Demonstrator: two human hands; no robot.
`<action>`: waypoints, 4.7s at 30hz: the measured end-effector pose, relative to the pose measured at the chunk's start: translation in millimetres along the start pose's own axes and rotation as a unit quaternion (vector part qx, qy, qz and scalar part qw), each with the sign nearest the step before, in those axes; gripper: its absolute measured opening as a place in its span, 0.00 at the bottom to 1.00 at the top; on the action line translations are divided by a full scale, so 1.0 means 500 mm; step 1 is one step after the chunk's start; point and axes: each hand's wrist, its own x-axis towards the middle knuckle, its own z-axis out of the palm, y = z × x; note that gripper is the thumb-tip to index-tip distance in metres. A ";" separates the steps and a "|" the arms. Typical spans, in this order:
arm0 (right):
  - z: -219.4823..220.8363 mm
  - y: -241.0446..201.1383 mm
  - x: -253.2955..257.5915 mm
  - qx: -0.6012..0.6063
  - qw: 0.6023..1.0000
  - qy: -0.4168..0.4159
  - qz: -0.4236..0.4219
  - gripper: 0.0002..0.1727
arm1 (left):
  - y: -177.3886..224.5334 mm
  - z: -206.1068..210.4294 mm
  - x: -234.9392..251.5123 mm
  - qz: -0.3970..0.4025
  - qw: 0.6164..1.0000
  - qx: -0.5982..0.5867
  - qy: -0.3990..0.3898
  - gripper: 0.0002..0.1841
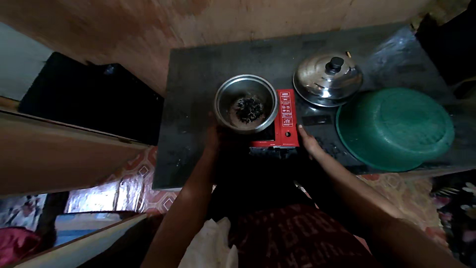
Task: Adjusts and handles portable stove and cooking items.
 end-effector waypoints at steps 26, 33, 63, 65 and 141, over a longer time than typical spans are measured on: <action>0.114 -0.125 0.190 -0.015 1.000 -0.004 -0.021 0.40 | -0.063 -0.039 0.140 -0.042 0.997 0.007 0.058 0.27; 0.057 -0.076 0.160 -0.002 0.991 -0.098 -0.090 0.35 | -0.103 -0.041 0.170 -0.005 0.999 -0.020 0.037 0.28; 0.151 0.026 0.105 -0.119 0.975 0.073 -0.172 0.70 | -0.129 -0.039 0.186 0.053 0.997 0.045 0.040 0.30; 0.153 0.026 0.104 -0.133 0.973 0.081 -0.171 0.69 | -0.132 -0.040 0.187 0.056 0.997 0.046 0.037 0.31; 0.161 -0.055 0.042 -0.136 0.977 0.124 -0.107 0.27 | -0.160 -0.085 0.208 0.028 0.991 -0.118 0.058 0.28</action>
